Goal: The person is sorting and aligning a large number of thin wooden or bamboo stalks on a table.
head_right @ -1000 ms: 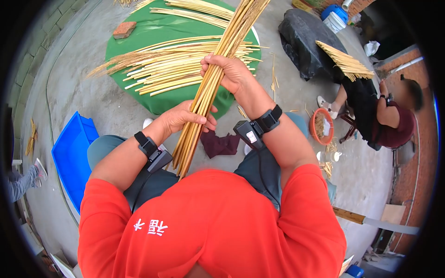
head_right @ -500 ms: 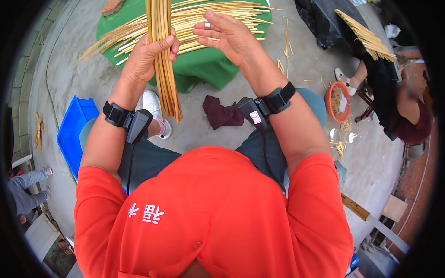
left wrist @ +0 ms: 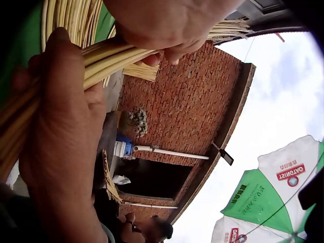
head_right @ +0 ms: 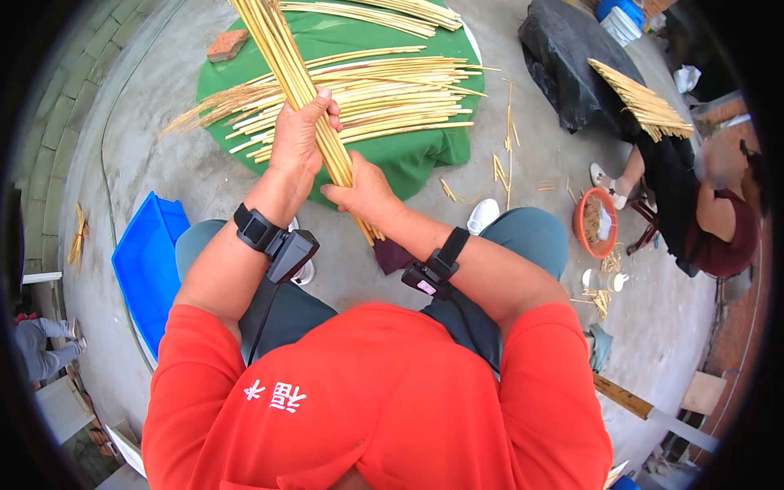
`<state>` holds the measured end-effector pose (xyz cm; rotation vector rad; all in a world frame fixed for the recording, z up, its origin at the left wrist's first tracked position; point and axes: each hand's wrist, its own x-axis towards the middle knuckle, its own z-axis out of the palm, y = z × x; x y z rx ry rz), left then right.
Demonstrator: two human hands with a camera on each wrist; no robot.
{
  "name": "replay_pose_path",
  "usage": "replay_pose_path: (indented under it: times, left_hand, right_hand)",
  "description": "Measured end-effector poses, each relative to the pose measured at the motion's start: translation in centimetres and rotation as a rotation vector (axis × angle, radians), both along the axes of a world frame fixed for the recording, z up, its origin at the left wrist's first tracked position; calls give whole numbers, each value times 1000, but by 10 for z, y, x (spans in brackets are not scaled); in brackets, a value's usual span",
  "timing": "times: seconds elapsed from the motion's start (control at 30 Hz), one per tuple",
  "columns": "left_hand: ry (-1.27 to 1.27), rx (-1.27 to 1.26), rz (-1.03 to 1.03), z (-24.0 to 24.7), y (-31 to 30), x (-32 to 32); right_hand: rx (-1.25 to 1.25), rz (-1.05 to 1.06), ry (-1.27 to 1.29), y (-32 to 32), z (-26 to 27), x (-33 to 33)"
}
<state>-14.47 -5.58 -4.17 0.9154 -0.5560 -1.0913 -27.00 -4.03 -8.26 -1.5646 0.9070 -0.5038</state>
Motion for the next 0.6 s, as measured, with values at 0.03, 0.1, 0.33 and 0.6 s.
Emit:
replay_pose_path:
  times: [0.03, 0.1, 0.33, 0.6]
  left_hand:
    - [-10, -11, 6, 1, 2, 3]
    - [41, -51, -143, 6, 2, 11]
    - [350, -191, -497, 5, 12, 22]
    - [152, -33, -337, 4, 12, 20]
  right_hand:
    - [105, 24, -94, 1, 2, -1]
    - [248, 76, -260, 2, 8, -2]
    - [561, 309, -415, 2, 13, -11]
    - [514, 223, -352, 2, 19, -10]
